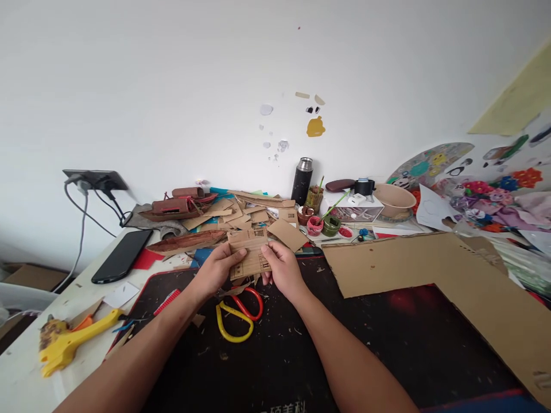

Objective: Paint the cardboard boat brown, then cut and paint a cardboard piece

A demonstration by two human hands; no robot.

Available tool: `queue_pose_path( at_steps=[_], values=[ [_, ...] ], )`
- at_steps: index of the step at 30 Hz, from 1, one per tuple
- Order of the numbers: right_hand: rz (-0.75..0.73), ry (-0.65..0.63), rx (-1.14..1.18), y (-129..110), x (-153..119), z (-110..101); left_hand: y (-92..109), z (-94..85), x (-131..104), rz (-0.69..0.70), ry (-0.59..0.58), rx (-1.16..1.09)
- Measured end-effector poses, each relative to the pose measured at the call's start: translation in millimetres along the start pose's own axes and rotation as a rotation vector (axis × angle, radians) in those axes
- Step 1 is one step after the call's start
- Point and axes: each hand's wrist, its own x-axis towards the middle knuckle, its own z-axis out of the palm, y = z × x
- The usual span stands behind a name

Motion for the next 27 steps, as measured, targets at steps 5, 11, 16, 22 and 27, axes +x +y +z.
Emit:
queue_pose_path(
  at_steps=[5, 11, 16, 22, 27],
  values=[
    [-0.051, 0.044, 0.04, 7, 2, 5, -6, 3.0, 3, 0.002, 0.025, 0.002],
    [-0.011, 0.041, -0.013, 10, 5, 4, -3, 4.3, 5, 0.043, 0.062, 0.072],
    [0.023, -0.052, -0.014, 3, -2, 5, 7, -2.1, -2, -0.018, 0.026, 0.063],
    [0.033, -0.065, -0.022, 5, -5, 8, 9, 0.2, -6, 0.02, -0.034, 0.135],
    [0.0, -0.038, -0.072, 16, -2, 6, 1, -3.3, 0, 0.036, -0.029, 0.188]
  ],
)
